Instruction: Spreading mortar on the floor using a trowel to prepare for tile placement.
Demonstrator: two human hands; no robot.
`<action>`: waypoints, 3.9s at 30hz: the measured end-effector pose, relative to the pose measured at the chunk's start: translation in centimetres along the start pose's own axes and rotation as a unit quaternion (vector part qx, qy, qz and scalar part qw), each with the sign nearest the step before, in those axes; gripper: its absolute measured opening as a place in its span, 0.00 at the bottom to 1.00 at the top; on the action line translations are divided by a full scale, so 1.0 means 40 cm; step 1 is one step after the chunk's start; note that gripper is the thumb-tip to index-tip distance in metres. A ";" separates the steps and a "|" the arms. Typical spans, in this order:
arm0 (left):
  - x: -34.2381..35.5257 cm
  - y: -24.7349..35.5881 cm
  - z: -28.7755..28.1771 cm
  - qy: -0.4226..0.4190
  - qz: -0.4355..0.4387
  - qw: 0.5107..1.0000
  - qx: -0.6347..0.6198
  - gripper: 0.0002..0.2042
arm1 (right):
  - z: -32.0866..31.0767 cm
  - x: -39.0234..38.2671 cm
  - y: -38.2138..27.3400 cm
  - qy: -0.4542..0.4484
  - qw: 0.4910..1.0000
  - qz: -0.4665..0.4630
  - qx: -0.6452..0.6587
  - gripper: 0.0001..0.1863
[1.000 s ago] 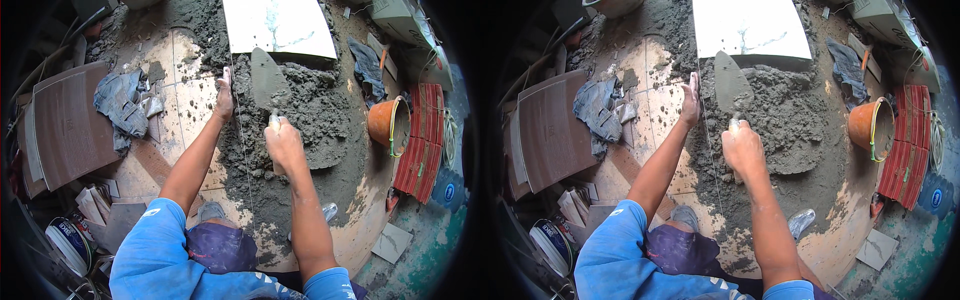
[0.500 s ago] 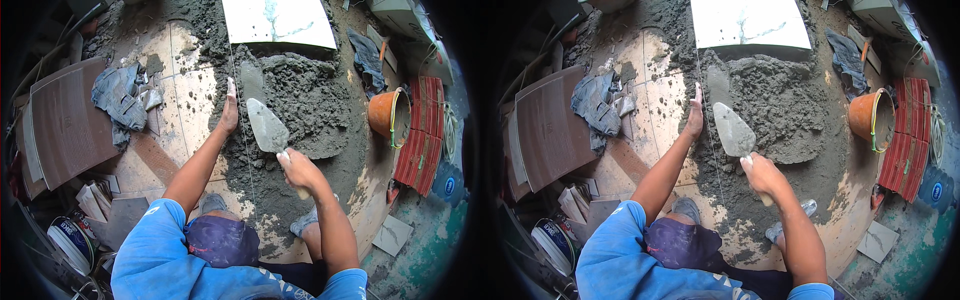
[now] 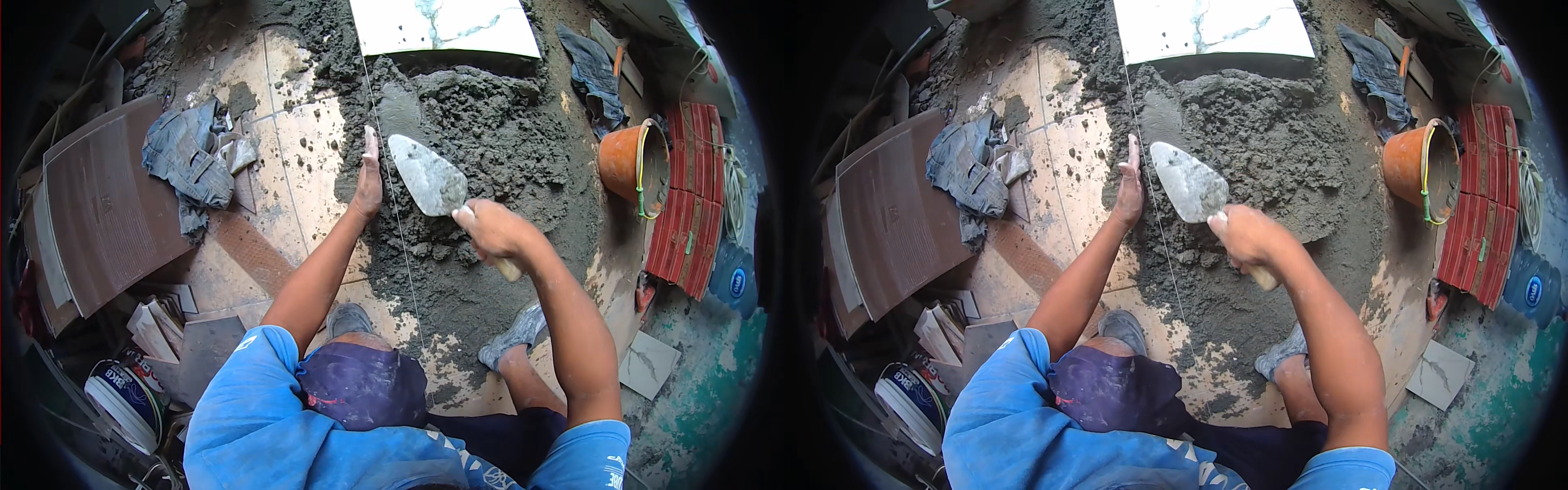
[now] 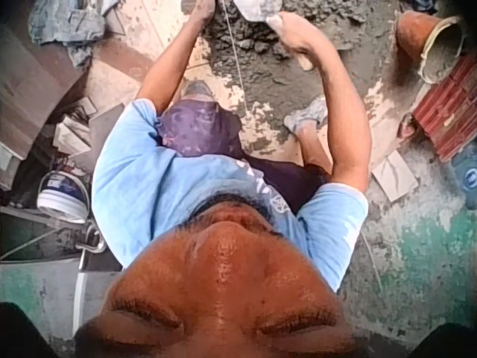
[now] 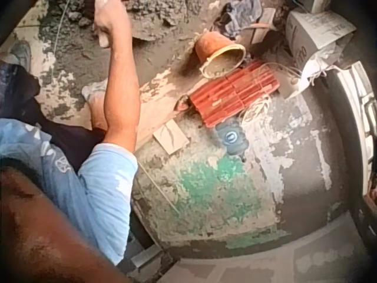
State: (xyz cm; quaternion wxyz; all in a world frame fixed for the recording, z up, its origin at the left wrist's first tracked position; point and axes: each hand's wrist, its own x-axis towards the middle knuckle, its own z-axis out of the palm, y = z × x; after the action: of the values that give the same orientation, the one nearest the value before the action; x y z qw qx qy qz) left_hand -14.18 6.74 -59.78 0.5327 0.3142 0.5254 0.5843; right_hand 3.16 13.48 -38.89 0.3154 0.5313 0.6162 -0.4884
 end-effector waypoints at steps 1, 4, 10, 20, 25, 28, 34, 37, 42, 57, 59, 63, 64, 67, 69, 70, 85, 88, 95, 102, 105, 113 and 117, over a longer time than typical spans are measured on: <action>-0.018 -0.004 0.001 0.001 0.000 1.000 0.006 0.50 | 0.019 -0.004 0.018 -0.004 1.000 0.012 0.013 0.21; -0.040 -0.011 0.013 0.000 0.000 1.000 0.020 0.49 | 0.076 -0.016 0.093 0.008 1.000 -0.014 0.019 0.22; -0.079 -0.031 0.040 0.008 0.006 0.998 0.059 0.48 | 0.173 -0.042 0.115 -0.030 0.992 0.055 0.113 0.23; -0.109 -0.072 0.051 -0.005 0.062 0.993 0.105 0.45 | 0.285 -0.089 0.197 0.062 0.998 0.022 0.021 0.25; -0.157 -0.094 0.003 -0.007 0.091 0.988 0.128 0.44 | 0.258 -0.136 0.183 0.235 0.970 0.036 0.054 0.22; -0.134 -0.098 0.069 -0.007 0.096 0.985 0.140 0.43 | 0.266 -0.010 0.183 0.296 0.952 0.067 0.038 0.19; -0.126 -0.094 0.010 0.051 0.097 0.982 0.151 0.43 | 0.279 -0.034 0.099 0.356 0.934 0.031 0.018 0.18; -0.088 -0.079 -0.011 0.098 0.084 0.981 0.144 0.43 | 0.269 -0.036 0.040 0.381 0.923 -0.017 0.050 0.19; 0.132 -0.033 -0.096 0.146 0.069 0.980 0.120 0.44 | 0.196 0.104 -0.125 0.389 0.915 -0.058 0.095 0.18; 0.235 0.019 -0.056 0.107 0.002 0.994 0.022 0.46 | 0.143 0.172 -0.128 0.257 0.966 -0.005 0.033 0.17; 0.243 0.021 -0.120 0.081 -0.009 0.997 0.008 0.46 | 0.122 0.132 -0.117 0.265 0.963 -0.051 0.014 0.16; 0.195 0.036 -0.145 0.071 0.008 0.993 0.093 0.47 | 0.043 -0.043 0.099 0.378 0.921 0.037 0.081 0.17; 0.180 0.050 -0.154 0.077 0.031 0.987 0.137 0.47 | 0.030 -0.055 0.241 0.453 0.890 0.018 0.054 0.17; 0.101 0.071 -0.156 0.080 -0.006 0.985 0.154 0.47 | -0.052 -0.089 0.547 0.521 0.844 0.109 0.072 0.16; 0.042 0.094 -0.210 0.076 0.006 0.981 0.178 0.48 | -0.020 -0.037 0.568 0.443 0.891 0.099 0.023 0.17; 0.015 0.103 -0.241 0.068 0.001 0.980 0.184 0.48 | -0.003 -0.009 0.567 0.367 0.926 0.084 -0.027 0.18; -0.438 0.899 0.310 -0.033 -0.249 0.929 0.272 0.35 | 0.188 -0.143 0.553 0.255 0.959 0.117 0.046 0.18; -0.546 0.801 0.437 -0.001 -0.333 0.920 0.207 0.33 | 0.251 -0.155 0.474 0.281 0.939 0.109 0.162 0.18; -0.756 0.607 0.486 -0.022 -0.388 0.854 0.347 0.34 | 0.271 0.009 0.475 0.133 0.816 0.043 0.561 0.12; -0.813 0.582 0.515 -0.052 -0.424 0.833 0.352 0.33 | 0.236 -0.076 0.551 0.069 0.767 -0.012 0.638 0.09; -0.822 0.604 0.508 -0.074 -0.427 0.838 0.332 0.35 | 0.168 -0.187 0.571 0.049 0.785 -0.008 0.618 0.09; -0.804 0.782 0.408 -0.107 -0.383 0.821 0.409 0.34 | -0.197 -0.364 0.455 0.289 0.849 -0.032 0.442 0.11; -0.796 0.842 0.385 -0.016 -0.409 0.820 0.401 0.32 | -0.292 -0.102 0.412 0.540 0.822 -0.015 0.179 0.16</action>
State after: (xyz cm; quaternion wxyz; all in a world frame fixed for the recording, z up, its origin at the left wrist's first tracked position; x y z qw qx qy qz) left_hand -2.28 -15.26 -17.82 0.5579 0.2659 0.7848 0.0456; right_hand 21.50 22.35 -35.81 -0.1754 0.7480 0.5974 -0.2298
